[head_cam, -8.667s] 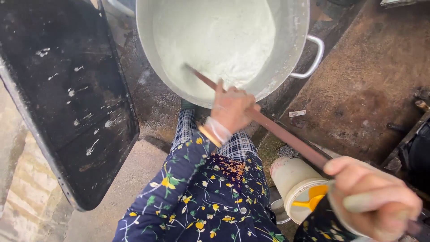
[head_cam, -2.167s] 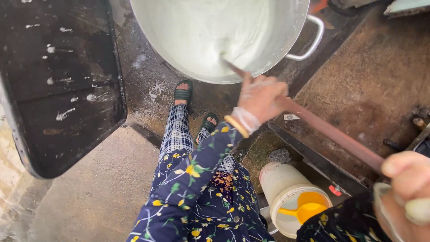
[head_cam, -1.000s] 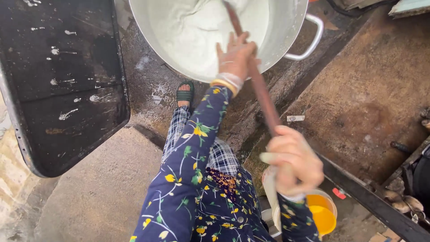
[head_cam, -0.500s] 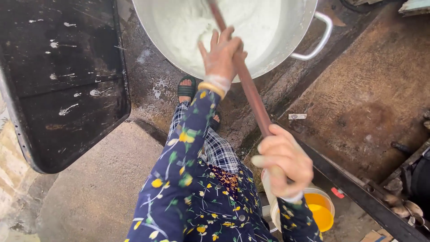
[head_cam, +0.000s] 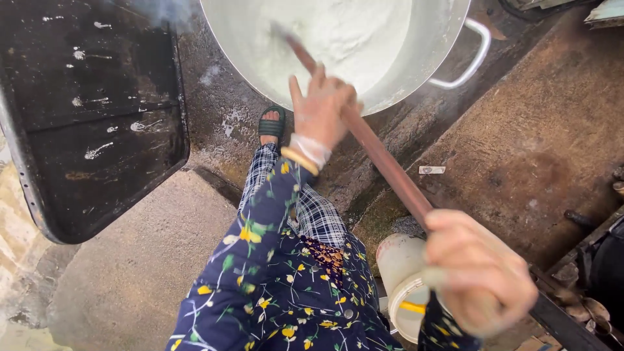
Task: Vigorously stirring a large pot of white liquid mixture using a long wooden paddle.
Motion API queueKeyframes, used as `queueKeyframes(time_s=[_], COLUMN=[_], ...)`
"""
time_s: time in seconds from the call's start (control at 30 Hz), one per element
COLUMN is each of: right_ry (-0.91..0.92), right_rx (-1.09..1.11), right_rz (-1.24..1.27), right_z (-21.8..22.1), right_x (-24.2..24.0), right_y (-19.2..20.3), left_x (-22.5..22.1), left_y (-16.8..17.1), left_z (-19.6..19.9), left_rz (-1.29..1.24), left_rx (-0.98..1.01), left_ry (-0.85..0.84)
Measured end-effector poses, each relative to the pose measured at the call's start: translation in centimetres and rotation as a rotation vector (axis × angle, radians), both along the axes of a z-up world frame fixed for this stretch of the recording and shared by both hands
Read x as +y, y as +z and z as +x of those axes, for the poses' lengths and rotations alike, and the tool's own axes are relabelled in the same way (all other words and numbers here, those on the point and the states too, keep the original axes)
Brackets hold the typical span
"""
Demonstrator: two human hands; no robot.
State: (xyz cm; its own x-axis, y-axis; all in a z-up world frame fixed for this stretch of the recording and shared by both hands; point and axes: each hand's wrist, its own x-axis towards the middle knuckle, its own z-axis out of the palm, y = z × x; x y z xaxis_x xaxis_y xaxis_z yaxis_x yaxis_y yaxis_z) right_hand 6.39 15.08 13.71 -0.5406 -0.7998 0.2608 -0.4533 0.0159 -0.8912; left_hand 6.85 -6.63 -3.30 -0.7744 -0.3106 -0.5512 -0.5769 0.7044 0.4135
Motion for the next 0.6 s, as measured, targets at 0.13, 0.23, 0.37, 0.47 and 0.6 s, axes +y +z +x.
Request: queueKeyframes(time_s=[0.13,0.23,0.37,0.47,0.6], right_ry=[-0.241,-0.326,-0.256,0.146,0.130], right_rx=[0.027,0.087,0.192,0.078,-0.064], right_rz=[-0.152,-0.111,0.157,0.553,0.277], right_z=[1.6,1.4,0.0,-3.9,-0.9], right_x=[-1.3,-0.5,1.9,7.3,3.1], right_y=[-6.0,-5.1,3.3,8.0,1.9], left_x=[-1.6,-0.6,5.0,5.4,0.8], left_y=[-4.2,-0.4,1.1,3.2,2.0], left_z=[-3.5,-6.4,-4.4,-1.4,-0.4], left_rz=[0.020,0.162,0.346,0.296,0.157], left_rx=[0.259,0.091,0.254,0.132,-0.097], left_ry=[0.244,0.155,0.090,-0.050,-0.063])
